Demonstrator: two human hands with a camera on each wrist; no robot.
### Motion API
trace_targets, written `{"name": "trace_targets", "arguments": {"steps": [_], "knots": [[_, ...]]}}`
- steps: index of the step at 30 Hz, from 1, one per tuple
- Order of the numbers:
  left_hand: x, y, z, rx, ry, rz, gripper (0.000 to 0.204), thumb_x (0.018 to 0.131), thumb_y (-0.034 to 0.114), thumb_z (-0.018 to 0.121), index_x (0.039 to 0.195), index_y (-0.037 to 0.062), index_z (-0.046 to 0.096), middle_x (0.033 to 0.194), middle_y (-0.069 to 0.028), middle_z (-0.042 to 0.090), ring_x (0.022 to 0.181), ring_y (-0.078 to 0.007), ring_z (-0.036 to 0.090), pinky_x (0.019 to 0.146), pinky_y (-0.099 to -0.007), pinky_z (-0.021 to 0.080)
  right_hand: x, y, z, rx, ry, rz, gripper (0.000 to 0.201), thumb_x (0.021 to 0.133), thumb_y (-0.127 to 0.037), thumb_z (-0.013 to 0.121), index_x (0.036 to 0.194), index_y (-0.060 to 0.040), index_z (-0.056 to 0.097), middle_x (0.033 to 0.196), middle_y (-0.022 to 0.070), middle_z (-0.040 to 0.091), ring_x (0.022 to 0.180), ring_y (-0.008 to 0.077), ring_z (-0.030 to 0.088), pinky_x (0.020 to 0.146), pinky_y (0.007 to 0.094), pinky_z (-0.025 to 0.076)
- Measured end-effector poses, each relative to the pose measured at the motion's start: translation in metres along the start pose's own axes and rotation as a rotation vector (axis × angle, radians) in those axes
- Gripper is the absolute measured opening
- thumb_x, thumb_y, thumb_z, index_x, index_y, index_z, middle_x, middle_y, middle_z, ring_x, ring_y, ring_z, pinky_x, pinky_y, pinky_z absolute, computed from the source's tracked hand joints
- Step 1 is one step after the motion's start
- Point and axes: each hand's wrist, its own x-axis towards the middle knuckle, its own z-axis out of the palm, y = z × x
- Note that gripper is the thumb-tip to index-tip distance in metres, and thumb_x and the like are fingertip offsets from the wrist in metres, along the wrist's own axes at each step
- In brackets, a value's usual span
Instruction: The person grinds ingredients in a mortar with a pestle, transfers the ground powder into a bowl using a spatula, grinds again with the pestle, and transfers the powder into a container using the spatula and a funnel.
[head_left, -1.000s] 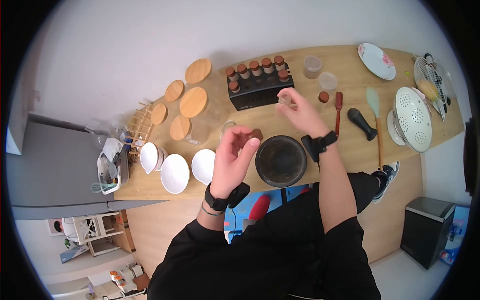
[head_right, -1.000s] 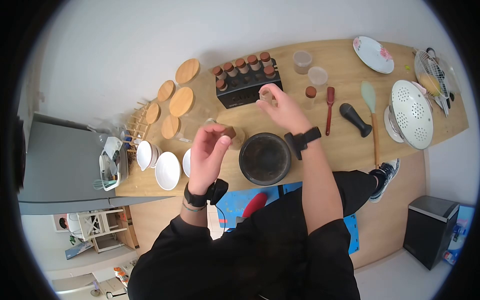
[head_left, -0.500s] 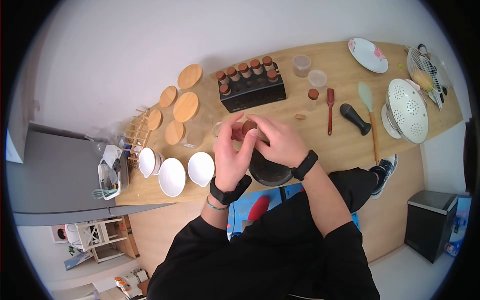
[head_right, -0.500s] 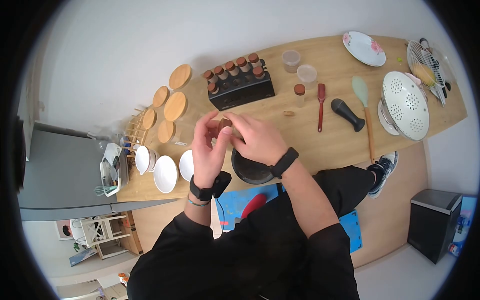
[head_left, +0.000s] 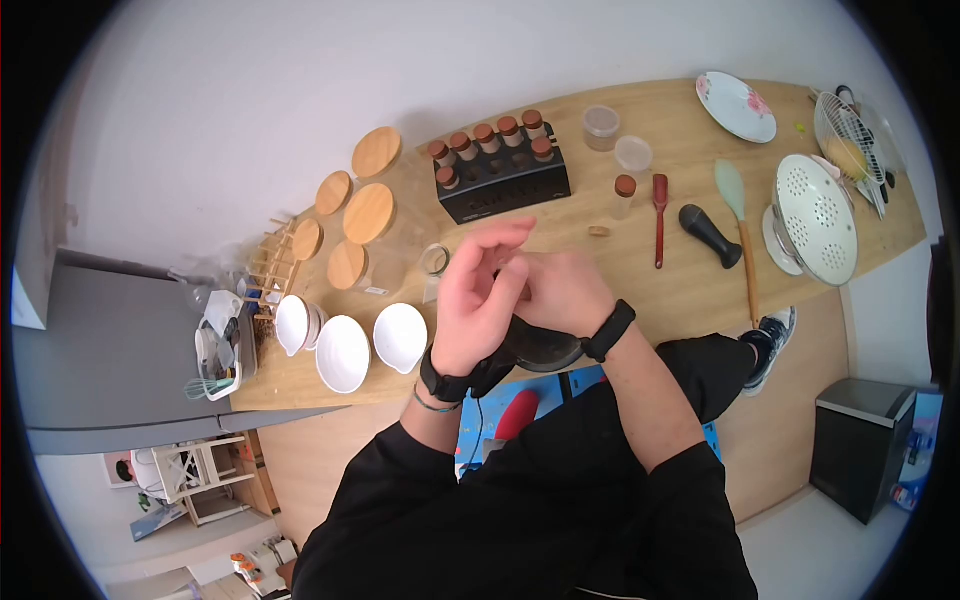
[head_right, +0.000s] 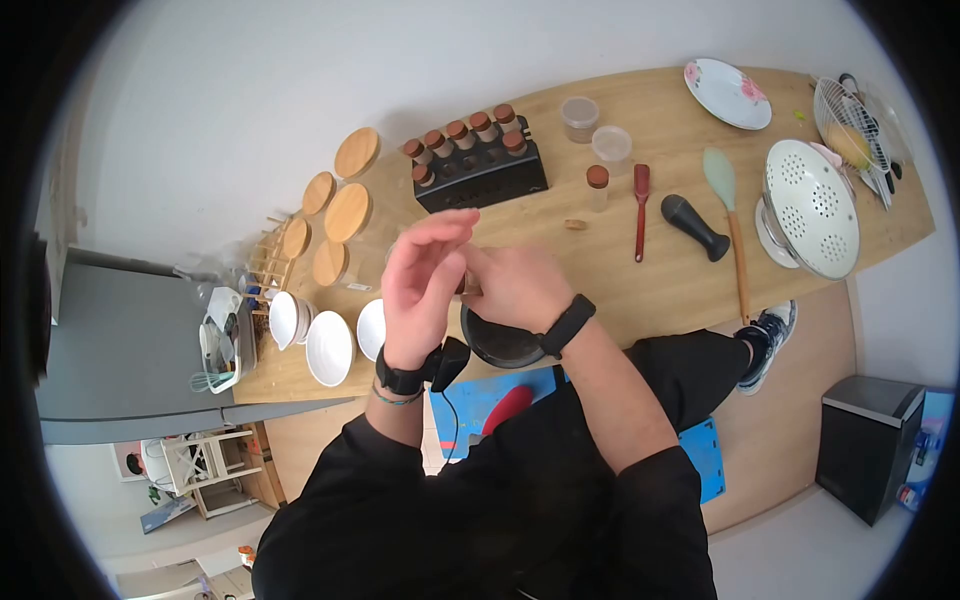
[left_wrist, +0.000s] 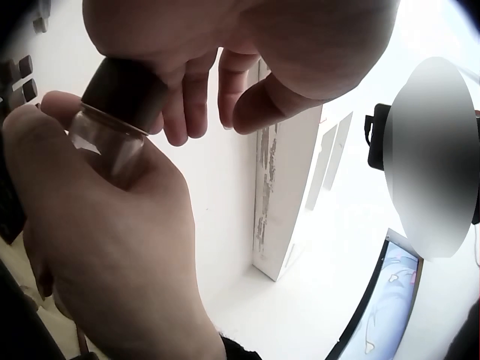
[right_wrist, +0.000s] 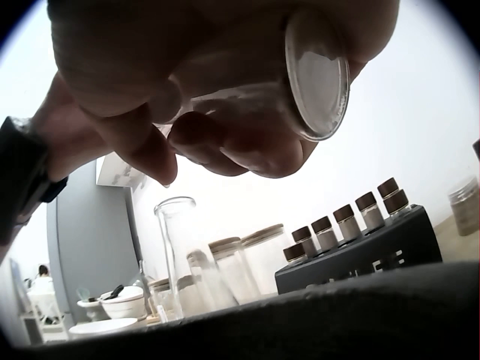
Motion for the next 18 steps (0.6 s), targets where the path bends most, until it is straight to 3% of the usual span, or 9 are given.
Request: {"name": "trace_targets", "arguments": {"steps": [3,5,6,8,9,11,12,14,18], "knots": [[0.010,-0.007,0.001,0.262,0.104,0.108,0.023,0.095,0.004,0.058,0.117,-0.0008,0.057,0.127,-0.0141,0.060,0.109,-0.0198,0.060,0.088,-0.0317,0.048,0.000,0.004,0.003,0.008,0.032,-0.029,0.032,0.074,-0.014,0.075,0.102,-0.0081,0.062,0.084,0.0108,0.070,0.075,0.0327,0.068,0.062,0.0421,0.054],[0.012,0.002,-0.001,0.773,0.120,-0.008,0.027,0.095,0.010,0.061,0.119,-0.0005,0.056,0.123,-0.0181,0.058,0.102,-0.0264,0.061,0.083,-0.0339,0.049,0.001,0.004,-0.005,0.040,0.121,-0.064,0.032,0.073,-0.014,0.075,0.102,-0.0086,0.062,0.084,0.0106,0.070,0.075,0.0320,0.068,0.062,0.0414,0.054],[0.014,0.009,-0.004,0.773,0.116,-0.005,0.027,0.095,0.010,0.061,0.119,-0.0005,0.056,0.123,-0.0181,0.058,0.102,-0.0264,0.061,0.083,-0.0339,0.049,-0.001,0.004,-0.012,0.045,0.160,-0.059,0.032,0.073,-0.014,0.076,0.101,-0.0088,0.063,0.083,0.0106,0.070,0.075,0.0315,0.068,0.062,0.0409,0.054],[0.023,0.037,-0.002,0.965,-0.220,-0.783,0.031,0.091,0.015,0.066,0.118,0.0012,0.058,0.111,-0.0187,0.061,0.100,-0.0314,0.062,0.081,-0.0374,0.050,-0.004,0.005,-0.015,0.052,0.198,-0.045,0.032,0.072,-0.013,0.076,0.101,-0.0090,0.063,0.082,0.0105,0.070,0.074,0.0310,0.068,0.062,0.0403,0.053],[0.018,0.035,-0.005,0.963,-0.219,-0.785,0.031,0.091,0.015,0.066,0.118,0.0012,0.058,0.111,-0.0187,0.061,0.100,-0.0314,0.062,0.081,-0.0374,0.050,-0.005,0.007,-0.012,0.022,0.214,-0.048,0.031,0.072,-0.013,0.076,0.100,-0.0091,0.063,0.082,0.0103,0.070,0.073,0.0307,0.068,0.061,0.0400,0.053],[0.006,0.029,-0.010,0.886,-0.209,-0.068,0.032,0.089,0.018,0.069,0.114,0.0013,0.060,0.107,-0.0183,0.063,0.095,-0.0323,0.063,0.079,-0.0394,0.050,-0.003,0.010,-0.008,-0.005,0.227,-0.056,0.030,0.072,-0.013,0.077,0.098,-0.0091,0.063,0.081,0.0100,0.070,0.073,0.0303,0.068,0.061,0.0397,0.053],[0.005,0.027,-0.010,0.886,-0.205,-0.068,0.032,0.089,0.018,0.069,0.114,0.0013,0.060,0.107,-0.0183,0.063,0.095,-0.0323,0.063,0.079,-0.0394,0.050,-0.002,0.011,-0.008,0.049,0.206,-0.032,0.029,0.072,-0.011,0.076,0.099,-0.0092,0.064,0.078,0.0089,0.069,0.069,0.0275,0.067,0.059,0.0379,0.052],[0.006,0.026,-0.005,0.795,-0.063,0.278,0.033,0.087,0.018,0.072,0.115,0.0027,0.063,0.110,-0.0160,0.065,0.091,-0.0234,0.065,0.074,-0.0343,0.050,-0.001,0.012,-0.008,0.100,0.186,-0.007,0.028,0.073,-0.009,0.075,0.099,-0.0093,0.066,0.075,0.0079,0.068,0.064,0.0247,0.066,0.056,0.0361,0.050],[0.008,0.031,-0.007,0.933,0.057,-0.028,0.029,0.086,0.024,0.073,0.101,0.0001,0.065,0.100,-0.0177,0.068,0.088,-0.0314,0.067,0.072,-0.0381,0.053,-0.001,0.011,-0.011,0.054,0.188,0.001,0.025,0.076,-0.010,0.074,0.099,-0.0100,0.065,0.075,0.0074,0.068,0.066,0.0270,0.067,0.058,0.0353,0.052]]}}
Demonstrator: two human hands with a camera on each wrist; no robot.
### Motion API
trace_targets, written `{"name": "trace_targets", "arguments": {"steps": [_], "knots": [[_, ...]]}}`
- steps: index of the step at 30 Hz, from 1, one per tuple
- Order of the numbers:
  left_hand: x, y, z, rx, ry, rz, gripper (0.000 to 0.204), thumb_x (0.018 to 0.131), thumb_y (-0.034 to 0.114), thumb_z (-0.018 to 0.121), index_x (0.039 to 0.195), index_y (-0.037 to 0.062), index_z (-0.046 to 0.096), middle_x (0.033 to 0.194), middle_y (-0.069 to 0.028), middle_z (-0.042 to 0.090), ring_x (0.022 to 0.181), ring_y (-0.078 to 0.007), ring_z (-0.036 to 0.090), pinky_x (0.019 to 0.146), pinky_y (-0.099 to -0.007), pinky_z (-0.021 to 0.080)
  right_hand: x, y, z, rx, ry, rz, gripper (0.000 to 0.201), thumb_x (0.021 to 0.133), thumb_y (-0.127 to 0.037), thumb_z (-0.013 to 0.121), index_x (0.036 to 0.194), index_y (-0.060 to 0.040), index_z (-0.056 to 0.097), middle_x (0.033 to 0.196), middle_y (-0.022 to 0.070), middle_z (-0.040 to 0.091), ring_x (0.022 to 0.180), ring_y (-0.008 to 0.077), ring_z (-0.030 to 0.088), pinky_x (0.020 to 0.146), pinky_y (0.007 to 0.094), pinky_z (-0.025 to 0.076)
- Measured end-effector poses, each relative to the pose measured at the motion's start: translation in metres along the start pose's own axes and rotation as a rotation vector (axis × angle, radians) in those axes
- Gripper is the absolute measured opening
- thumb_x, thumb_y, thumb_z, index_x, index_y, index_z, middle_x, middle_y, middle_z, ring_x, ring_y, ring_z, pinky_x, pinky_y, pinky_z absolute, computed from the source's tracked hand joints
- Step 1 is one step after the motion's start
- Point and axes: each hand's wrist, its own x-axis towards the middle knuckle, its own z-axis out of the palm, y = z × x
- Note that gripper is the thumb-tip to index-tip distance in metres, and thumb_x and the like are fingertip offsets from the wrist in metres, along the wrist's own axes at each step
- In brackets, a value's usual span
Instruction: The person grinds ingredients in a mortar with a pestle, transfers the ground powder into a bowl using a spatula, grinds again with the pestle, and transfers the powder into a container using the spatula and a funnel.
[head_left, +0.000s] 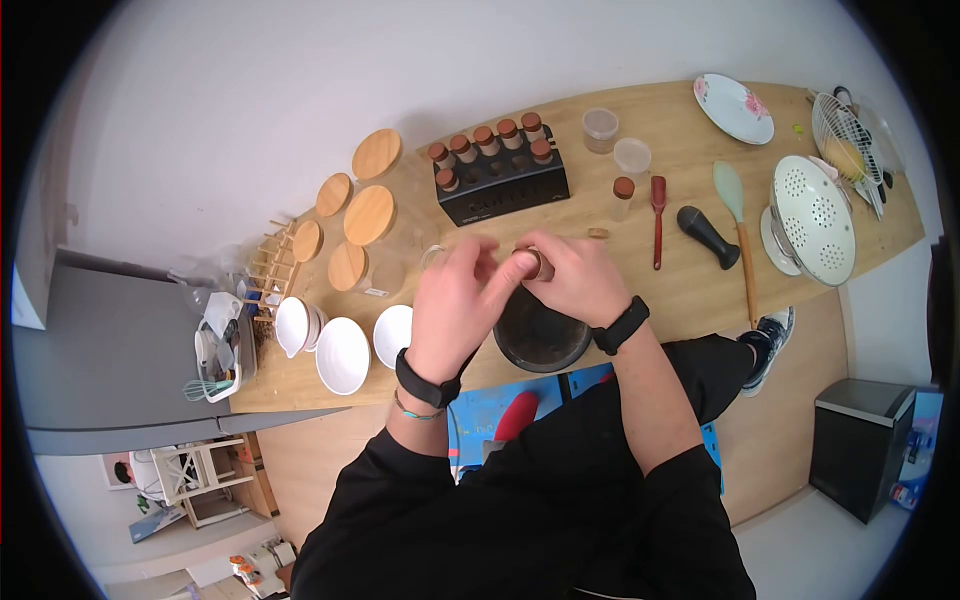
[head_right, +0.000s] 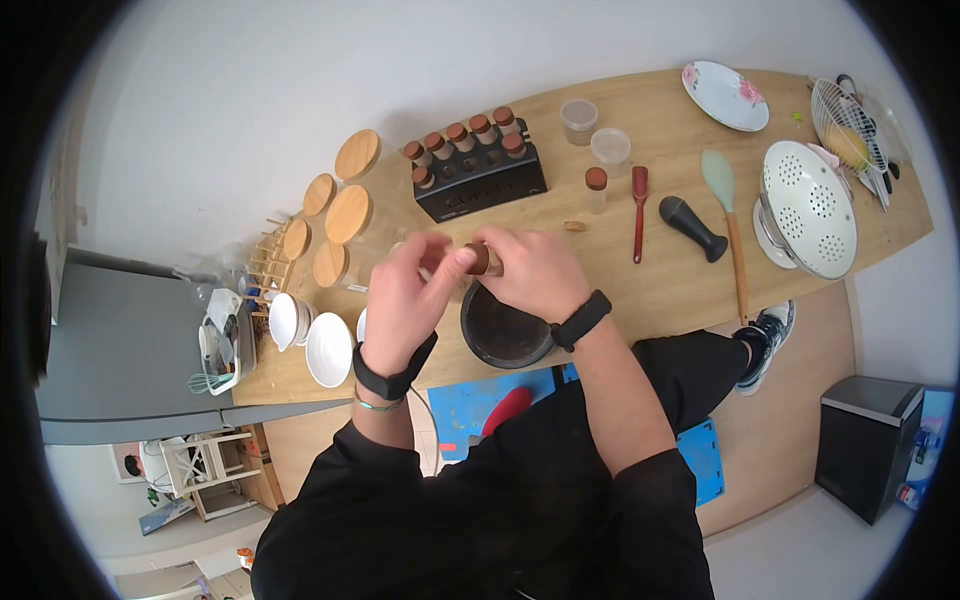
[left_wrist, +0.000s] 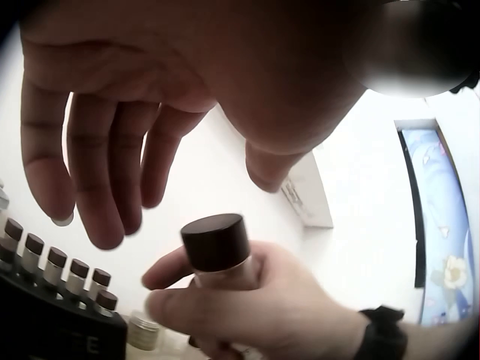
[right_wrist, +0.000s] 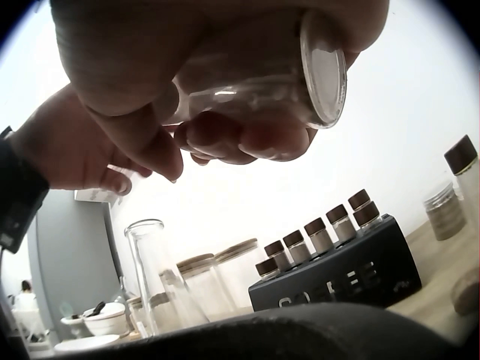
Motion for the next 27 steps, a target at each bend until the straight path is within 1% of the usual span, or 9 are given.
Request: {"name": "trace_targets", "arguments": {"steps": [2,5,12,14,16,18,20,22,27], "knots": [[0.003,-0.003,0.001,0.022,-0.255,-0.245,0.028,0.086,0.027,0.073,0.091,0.0001,0.067,0.079,-0.0133,0.069,0.071,-0.0278,0.068,0.063,-0.0360,0.053,0.000,0.001,0.000,-0.036,-0.001,-0.013,0.024,0.076,-0.011,0.074,0.099,-0.0097,0.065,0.076,0.0079,0.069,0.067,0.0277,0.067,0.059,0.0356,0.052],[-0.001,-0.012,0.015,-0.021,-0.122,-0.108,0.031,0.086,0.031,0.073,0.083,0.0005,0.068,0.064,-0.0100,0.065,0.056,-0.0256,0.064,0.055,-0.0347,0.051,-0.003,0.005,0.005,-0.057,0.010,-0.024,0.022,0.076,-0.012,0.074,0.096,-0.0092,0.065,0.078,0.0087,0.069,0.069,0.0284,0.068,0.060,0.0370,0.052],[0.004,-0.019,0.020,-0.130,-0.184,-0.038,0.025,0.085,0.024,0.073,0.088,0.0003,0.067,0.071,-0.0107,0.066,0.062,-0.0248,0.065,0.058,-0.0342,0.052,0.002,0.006,-0.011,0.084,-0.213,0.126,0.025,0.076,-0.008,0.069,0.101,-0.0061,0.067,0.086,0.0114,0.070,0.078,0.0285,0.068,0.069,0.0365,0.053],[0.009,-0.014,0.029,-0.095,-0.073,0.062,0.021,0.084,0.020,0.073,0.091,0.0010,0.065,0.078,-0.0117,0.065,0.071,-0.0273,0.065,0.064,-0.0367,0.052,0.004,0.016,-0.016,0.193,-0.227,0.149,0.030,0.076,-0.006,0.067,0.106,-0.0049,0.067,0.088,0.0115,0.070,0.081,0.0268,0.069,0.072,0.0353,0.053],[0.023,-0.012,0.040,-0.039,-0.065,0.117,0.020,0.083,0.018,0.072,0.092,0.0018,0.065,0.080,-0.0124,0.064,0.076,-0.0291,0.064,0.068,-0.0388,0.051,0.004,0.040,-0.026,0.203,0.229,-0.019,0.024,0.078,-0.007,0.065,0.101,-0.0051,0.067,0.086,0.0075,0.065,0.074,0.0222,0.064,0.068,0.0370,0.050],[0.040,-0.010,0.054,0.001,-0.094,0.171,0.014,0.083,0.013,0.068,0.089,0.0017,0.062,0.084,-0.0156,0.061,0.085,-0.0349,0.061,0.076,-0.0450,0.050,0.003,0.053,-0.066,0.110,0.364,0.027,0.030,0.080,-0.004,0.061,0.109,-0.0059,0.067,0.094,0.0061,0.066,0.074,0.0224,0.065,0.068,0.0367,0.050],[0.060,-0.019,0.077,0.069,-0.132,0.221,0.013,0.083,0.012,0.067,0.087,0.0008,0.062,0.085,-0.0169,0.061,0.086,-0.0357,0.061,0.077,-0.0452,0.051,-0.007,0.064,-0.102,0.214,0.478,0.526,0.026,0.082,-0.007,0.060,0.107,-0.0062,0.067,0.089,0.0087,0.066,0.073,0.0242,0.064,0.069,0.0354,0.051],[0.080,-0.027,0.099,0.179,-0.175,0.284,0.014,0.082,0.012,0.064,0.084,-0.0015,0.060,0.086,-0.0209,0.062,0.088,-0.0383,0.062,0.079,-0.0461,0.053,-0.027,0.095,-0.138,-0.201,0.452,0.582,0.025,0.085,-0.012,0.060,0.108,-0.0074,0.067,0.086,0.0135,0.068,0.074,0.0276,0.066,0.070,0.0363,0.051],[0.120,-0.043,0.142,0.244,-0.209,0.268,0.017,0.080,0.014,0.065,0.086,-0.0024,0.063,0.089,-0.0237,0.065,0.089,-0.0395,0.064,0.080,-0.0469,0.054,-0.094,0.103,-0.197,-0.608,0.262,0.824,0.024,0.087,-0.019,0.062,0.106,-0.0049,0.067,0.090,0.0194,0.069,0.085,0.0348,0.068,0.074,0.0429,0.053]]}}
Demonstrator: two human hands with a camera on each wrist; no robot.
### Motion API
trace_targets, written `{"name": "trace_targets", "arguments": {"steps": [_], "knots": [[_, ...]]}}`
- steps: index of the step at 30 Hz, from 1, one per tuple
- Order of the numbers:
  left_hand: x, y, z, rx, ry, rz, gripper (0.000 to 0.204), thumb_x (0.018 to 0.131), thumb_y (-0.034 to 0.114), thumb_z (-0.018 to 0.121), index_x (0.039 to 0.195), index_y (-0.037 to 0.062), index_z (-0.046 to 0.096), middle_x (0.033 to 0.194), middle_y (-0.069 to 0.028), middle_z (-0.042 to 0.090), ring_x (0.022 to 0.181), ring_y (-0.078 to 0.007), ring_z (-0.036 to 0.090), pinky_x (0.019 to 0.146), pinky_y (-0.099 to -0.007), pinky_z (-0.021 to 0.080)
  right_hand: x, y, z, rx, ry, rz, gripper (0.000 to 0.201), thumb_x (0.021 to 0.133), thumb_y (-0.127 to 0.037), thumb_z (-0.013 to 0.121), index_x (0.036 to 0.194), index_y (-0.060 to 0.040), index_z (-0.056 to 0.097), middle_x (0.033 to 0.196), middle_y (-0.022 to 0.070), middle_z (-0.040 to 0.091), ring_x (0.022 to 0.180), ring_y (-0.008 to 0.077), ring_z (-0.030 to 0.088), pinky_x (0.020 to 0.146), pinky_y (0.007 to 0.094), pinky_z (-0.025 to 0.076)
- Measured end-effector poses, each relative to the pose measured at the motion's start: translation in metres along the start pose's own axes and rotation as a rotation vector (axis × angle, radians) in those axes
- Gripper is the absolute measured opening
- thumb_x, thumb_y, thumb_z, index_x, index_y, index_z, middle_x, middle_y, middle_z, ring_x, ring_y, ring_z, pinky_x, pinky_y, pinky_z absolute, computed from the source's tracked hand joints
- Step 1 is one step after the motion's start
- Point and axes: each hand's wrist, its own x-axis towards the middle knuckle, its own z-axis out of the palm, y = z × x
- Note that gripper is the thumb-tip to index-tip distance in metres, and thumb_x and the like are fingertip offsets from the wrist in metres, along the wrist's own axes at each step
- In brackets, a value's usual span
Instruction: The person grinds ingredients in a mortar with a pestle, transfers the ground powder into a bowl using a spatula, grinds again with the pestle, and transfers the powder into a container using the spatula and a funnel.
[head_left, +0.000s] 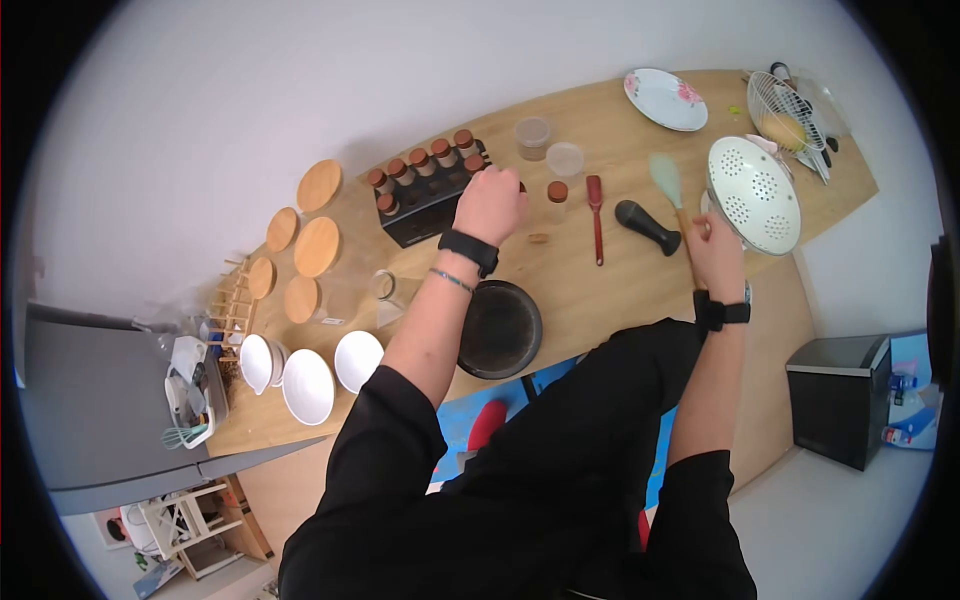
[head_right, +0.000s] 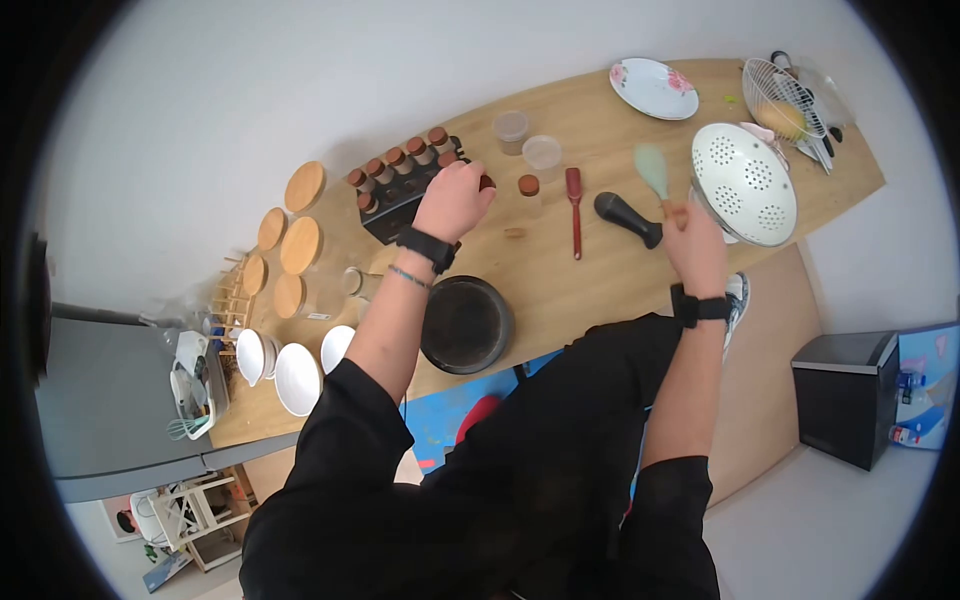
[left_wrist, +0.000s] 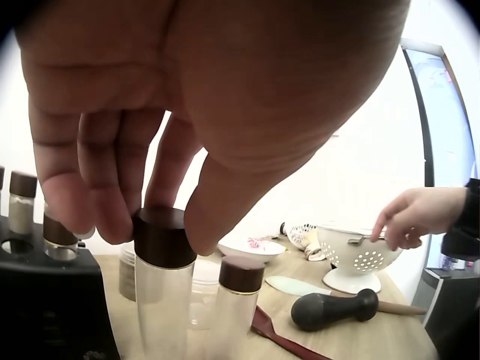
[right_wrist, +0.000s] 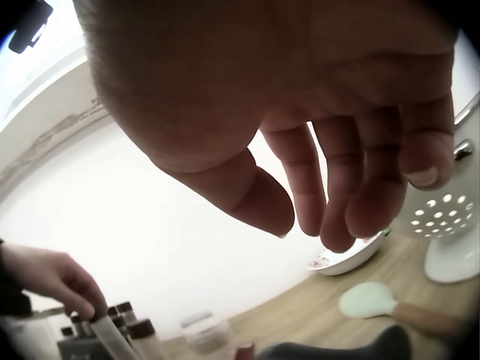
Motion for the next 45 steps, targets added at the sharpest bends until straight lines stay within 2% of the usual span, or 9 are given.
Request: {"name": "trace_targets", "arguments": {"steps": [7,18,20,22,25,30,34,37,45], "knots": [[0.021,-0.008,0.020,-0.030,-0.189,-0.079,0.020,0.083,0.018,0.068,0.091,-0.0002,0.070,0.094,-0.0209,0.068,0.095,-0.0367,0.065,0.085,-0.0447,0.053,-0.041,0.075,0.012,-0.404,-0.194,0.092,0.045,0.089,-0.024,0.061,0.130,-0.0079,0.051,0.103,0.0246,0.067,0.096,0.0430,0.065,0.079,0.0512,0.052],[0.011,-0.003,0.017,-0.088,-0.082,-0.051,0.028,0.088,0.024,0.066,0.105,0.0019,0.067,0.096,-0.0195,0.068,0.093,-0.0357,0.065,0.083,-0.0442,0.052,-0.056,0.091,0.019,-0.094,-0.128,-0.202,0.043,0.091,-0.011,0.056,0.133,-0.0099,0.048,0.094,0.0264,0.064,0.084,0.0442,0.063,0.072,0.0507,0.050],[-0.006,0.011,-0.013,-0.148,-0.049,-0.081,0.029,0.090,0.024,0.065,0.108,0.0018,0.066,0.096,-0.0196,0.068,0.092,-0.0356,0.065,0.081,-0.0439,0.052,-0.058,0.072,0.006,-0.040,-0.033,-0.292,0.037,0.091,-0.010,0.057,0.128,-0.0090,0.054,0.086,0.0245,0.064,0.075,0.0411,0.063,0.067,0.0472,0.050],[-0.035,0.024,-0.041,-0.280,-0.016,-0.094,0.027,0.091,0.025,0.062,0.105,0.0017,0.063,0.096,-0.0205,0.067,0.089,-0.0382,0.065,0.077,-0.0461,0.052,-0.056,0.051,-0.014,0.061,0.088,-0.084,0.020,0.093,-0.010,0.060,0.113,-0.0059,0.064,0.071,0.0112,0.060,0.057,0.0222,0.055,0.055,0.0341,0.045],[-0.101,0.030,-0.074,-0.378,-0.181,-0.176,0.022,0.092,0.024,0.059,0.099,0.0029,0.062,0.089,-0.0207,0.067,0.084,-0.0406,0.065,0.072,-0.0491,0.052,-0.042,0.038,-0.022,0.364,0.345,-0.146,0.013,0.095,-0.012,0.065,0.106,-0.0047,0.066,0.067,-0.0013,0.053,0.055,0.0066,0.044,0.051,0.0243,0.036],[-0.182,0.012,-0.065,-0.378,-0.107,-0.269,0.015,0.091,0.021,0.065,0.094,0.0058,0.066,0.068,-0.0153,0.064,0.063,-0.0325,0.065,0.056,-0.0411,0.050,-0.006,0.001,-0.008,0.735,0.398,-0.051,0.018,0.095,-0.018,0.067,0.106,-0.0043,0.066,0.071,-0.0047,0.055,0.059,0.0031,0.045,0.053,0.0217,0.036],[-0.198,0.006,-0.041,-0.411,0.052,-0.253,0.014,0.091,0.020,0.064,0.088,0.0066,0.065,0.063,-0.0137,0.063,0.060,-0.0324,0.064,0.054,-0.0416,0.049,0.034,0.005,0.017,0.333,0.266,-0.190,0.028,0.094,-0.029,0.066,0.110,-0.0054,0.068,0.074,-0.0019,0.059,0.058,0.0032,0.049,0.050,0.0207,0.040],[-0.193,0.003,-0.039,-0.361,0.090,-0.275,0.015,0.091,0.022,0.063,0.083,0.0088,0.064,0.060,-0.0118,0.062,0.057,-0.0337,0.063,0.052,-0.0433,0.049,0.036,-0.016,0.007,0.642,0.072,0.131,0.027,0.097,-0.025,0.062,0.113,-0.0043,0.069,0.074,0.0014,0.061,0.058,0.0059,0.054,0.049,0.0203,0.043],[-0.173,-0.006,-0.033,-0.092,-0.019,-0.164,0.024,0.091,0.028,0.060,0.076,0.0094,0.059,0.057,-0.0122,0.060,0.054,-0.0334,0.062,0.048,-0.0452,0.048,-0.022,-0.135,-0.037,0.703,0.050,-0.192,0.021,0.098,-0.012,0.057,0.111,0.0003,0.069,0.076,0.0028,0.063,0.063,0.0069,0.055,0.057,0.0204,0.045]]}}
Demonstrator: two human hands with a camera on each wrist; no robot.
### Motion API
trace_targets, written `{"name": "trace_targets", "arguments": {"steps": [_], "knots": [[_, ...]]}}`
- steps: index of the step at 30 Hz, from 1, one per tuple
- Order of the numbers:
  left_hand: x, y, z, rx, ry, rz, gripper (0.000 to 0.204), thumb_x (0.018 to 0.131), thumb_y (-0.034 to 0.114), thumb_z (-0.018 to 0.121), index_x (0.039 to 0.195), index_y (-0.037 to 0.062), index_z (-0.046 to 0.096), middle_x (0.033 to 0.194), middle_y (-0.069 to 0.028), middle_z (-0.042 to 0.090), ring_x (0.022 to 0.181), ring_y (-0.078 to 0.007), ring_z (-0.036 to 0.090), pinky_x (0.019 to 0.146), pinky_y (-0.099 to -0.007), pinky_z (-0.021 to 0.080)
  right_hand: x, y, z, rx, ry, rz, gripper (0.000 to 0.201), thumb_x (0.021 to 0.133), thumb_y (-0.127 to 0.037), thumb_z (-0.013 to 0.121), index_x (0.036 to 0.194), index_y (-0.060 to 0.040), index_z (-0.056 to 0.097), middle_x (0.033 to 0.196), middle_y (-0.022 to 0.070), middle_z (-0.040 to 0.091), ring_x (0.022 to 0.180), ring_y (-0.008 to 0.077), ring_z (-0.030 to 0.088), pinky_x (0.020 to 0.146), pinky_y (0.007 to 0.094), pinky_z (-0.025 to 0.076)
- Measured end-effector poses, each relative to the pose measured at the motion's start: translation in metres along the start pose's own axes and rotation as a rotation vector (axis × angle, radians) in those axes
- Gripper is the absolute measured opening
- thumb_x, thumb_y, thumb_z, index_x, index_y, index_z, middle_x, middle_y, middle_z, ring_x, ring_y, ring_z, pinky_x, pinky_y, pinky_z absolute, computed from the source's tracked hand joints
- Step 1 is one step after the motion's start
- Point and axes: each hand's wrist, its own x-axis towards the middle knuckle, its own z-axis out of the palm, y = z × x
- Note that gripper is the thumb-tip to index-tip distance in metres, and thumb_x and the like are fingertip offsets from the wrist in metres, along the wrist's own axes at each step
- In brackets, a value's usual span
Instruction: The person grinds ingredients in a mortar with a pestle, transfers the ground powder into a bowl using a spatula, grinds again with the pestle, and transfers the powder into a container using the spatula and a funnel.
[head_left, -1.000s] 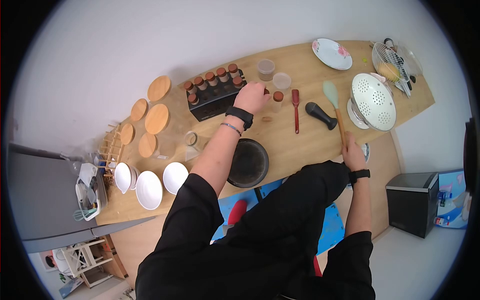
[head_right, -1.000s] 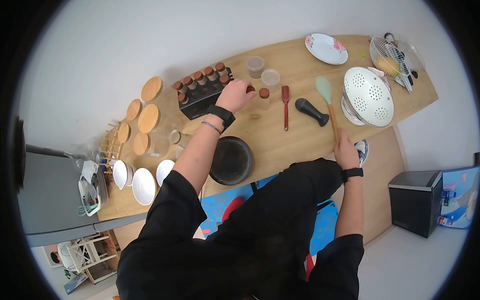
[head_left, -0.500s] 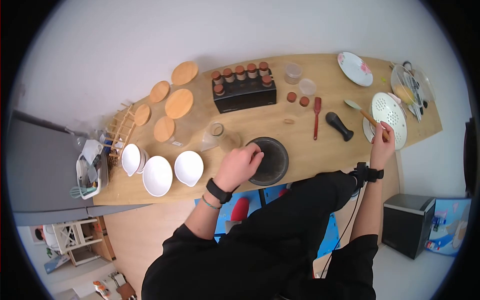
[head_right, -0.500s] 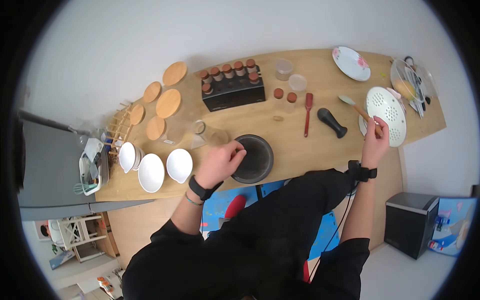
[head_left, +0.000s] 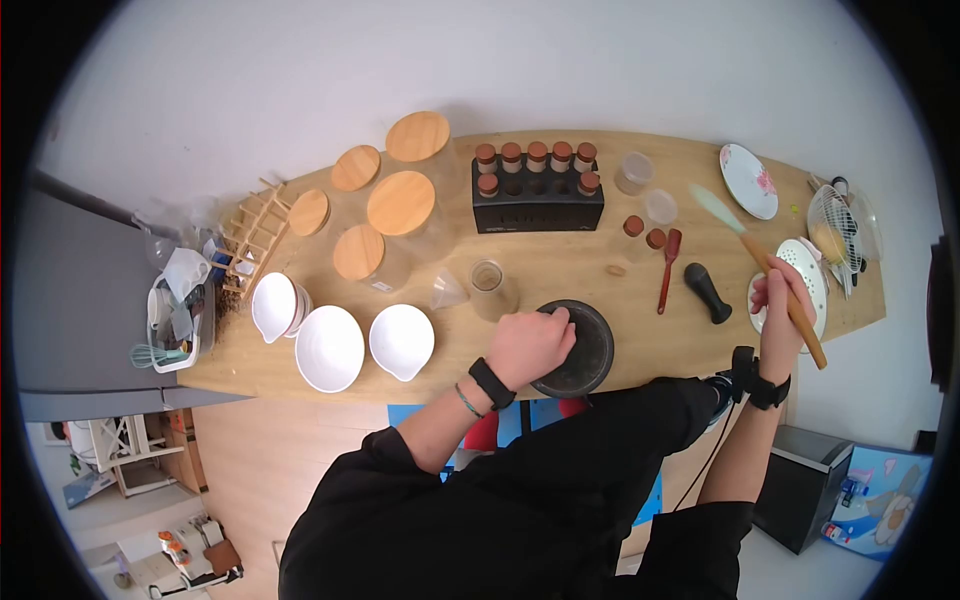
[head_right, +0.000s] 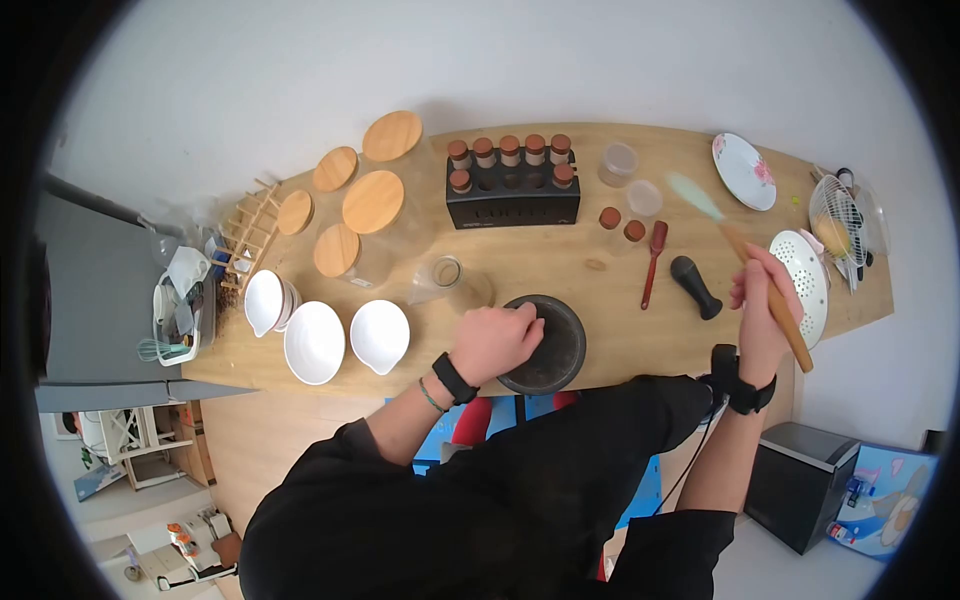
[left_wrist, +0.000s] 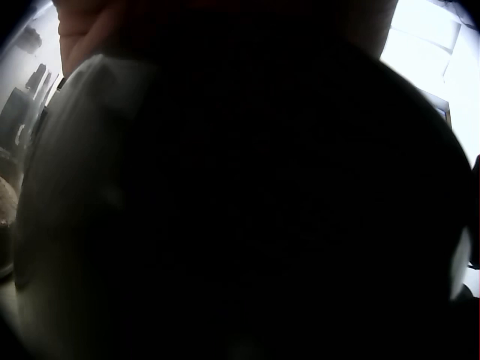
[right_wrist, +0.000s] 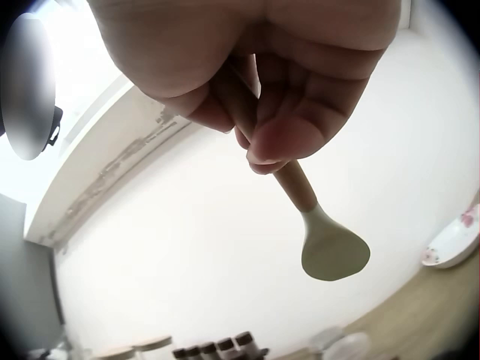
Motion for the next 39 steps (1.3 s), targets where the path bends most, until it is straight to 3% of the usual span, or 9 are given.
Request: {"name": "trace_targets", "arguments": {"steps": [1,3,7,13,17,20,27,32,39], "knots": [[-0.001,-0.001,0.002,-0.010,0.006,0.019,0.024,0.091,0.028,0.061,0.075,0.0097,0.059,0.056,-0.0118,0.059,0.052,-0.0329,0.062,0.047,-0.0448,0.048,-0.005,-0.012,0.013,0.000,0.001,0.002,0.021,0.098,-0.012,0.057,0.111,0.0003,0.069,0.076,0.0028,0.063,0.063,0.0069,0.055,0.057,0.0204,0.045],[-0.003,-0.001,0.001,-0.029,0.031,0.011,0.024,0.091,0.026,0.060,0.074,0.0096,0.058,0.056,-0.0100,0.060,0.051,-0.0312,0.061,0.045,-0.0433,0.048,-0.014,-0.031,0.041,0.065,-0.203,0.039,0.020,0.097,-0.010,0.059,0.111,0.0000,0.069,0.078,0.0029,0.064,0.066,0.0066,0.058,0.058,0.0207,0.047],[-0.011,-0.004,0.013,-0.084,0.146,0.003,0.025,0.090,0.026,0.062,0.071,0.0113,0.055,0.057,-0.0076,0.059,0.049,-0.0290,0.059,0.044,-0.0396,0.045,-0.015,-0.052,0.113,0.132,-0.476,-0.086,0.019,0.093,-0.004,0.062,0.109,-0.0022,0.071,0.080,-0.0004,0.064,0.069,0.0054,0.058,0.062,0.0208,0.047],[-0.013,-0.007,0.015,-0.101,0.273,0.041,0.027,0.089,0.024,0.064,0.069,0.0118,0.052,0.056,-0.0050,0.057,0.047,-0.0266,0.057,0.043,-0.0376,0.044,-0.005,-0.062,0.193,0.193,-0.639,-0.122,0.018,0.095,-0.008,0.061,0.110,-0.0050,0.071,0.083,0.0003,0.066,0.071,0.0052,0.059,0.064,0.0195,0.048],[-0.013,-0.008,0.018,-0.136,0.291,0.047,0.027,0.089,0.023,0.064,0.068,0.0121,0.052,0.056,-0.0045,0.056,0.046,-0.0258,0.057,0.043,-0.0374,0.044,0.001,-0.067,0.219,0.186,-0.646,-0.155,0.016,0.095,-0.011,0.062,0.107,-0.0055,0.072,0.080,0.0002,0.065,0.069,0.0049,0.059,0.061,0.0198,0.048],[-0.013,-0.008,0.017,-0.143,0.286,0.035,0.027,0.089,0.023,0.065,0.067,0.0122,0.052,0.056,-0.0045,0.056,0.046,-0.0254,0.057,0.043,-0.0373,0.044,0.014,-0.072,0.233,0.167,-0.483,-0.189,0.010,0.089,-0.012,0.069,0.094,-0.0041,0.072,0.066,-0.0019,0.061,0.060,0.0046,0.053,0.056,0.0221,0.042],[-0.012,-0.008,0.013,-0.139,0.319,0.040,0.028,0.089,0.023,0.065,0.067,0.0120,0.051,0.056,-0.0047,0.055,0.046,-0.0251,0.057,0.043,-0.0375,0.044,0.030,-0.077,0.238,0.088,-0.532,-0.198,0.013,0.090,-0.015,0.069,0.093,-0.0031,0.071,0.066,-0.0022,0.061,0.058,0.0045,0.052,0.054,0.0217,0.041],[-0.014,-0.008,0.017,-0.167,0.329,0.038,0.028,0.089,0.023,0.065,0.067,0.0121,0.051,0.056,-0.0046,0.055,0.046,-0.0252,0.056,0.043,-0.0372,0.044,0.024,-0.086,0.234,0.185,-0.477,0.079,0.021,0.094,-0.021,0.067,0.098,-0.0015,0.070,0.070,0.0012,0.065,0.060,0.0054,0.058,0.051,0.0210,0.046],[-0.015,-0.008,0.016,-0.148,0.329,0.042,0.026,0.088,0.022,0.065,0.068,0.0123,0.052,0.057,-0.0043,0.057,0.046,-0.0245,0.057,0.042,-0.0370,0.044,0.032,-0.068,0.221,0.366,-0.427,0.101,0.021,0.095,-0.021,0.066,0.104,-0.0020,0.067,0.075,0.0040,0.066,0.060,0.0063,0.058,0.050,0.0208,0.046]]}}
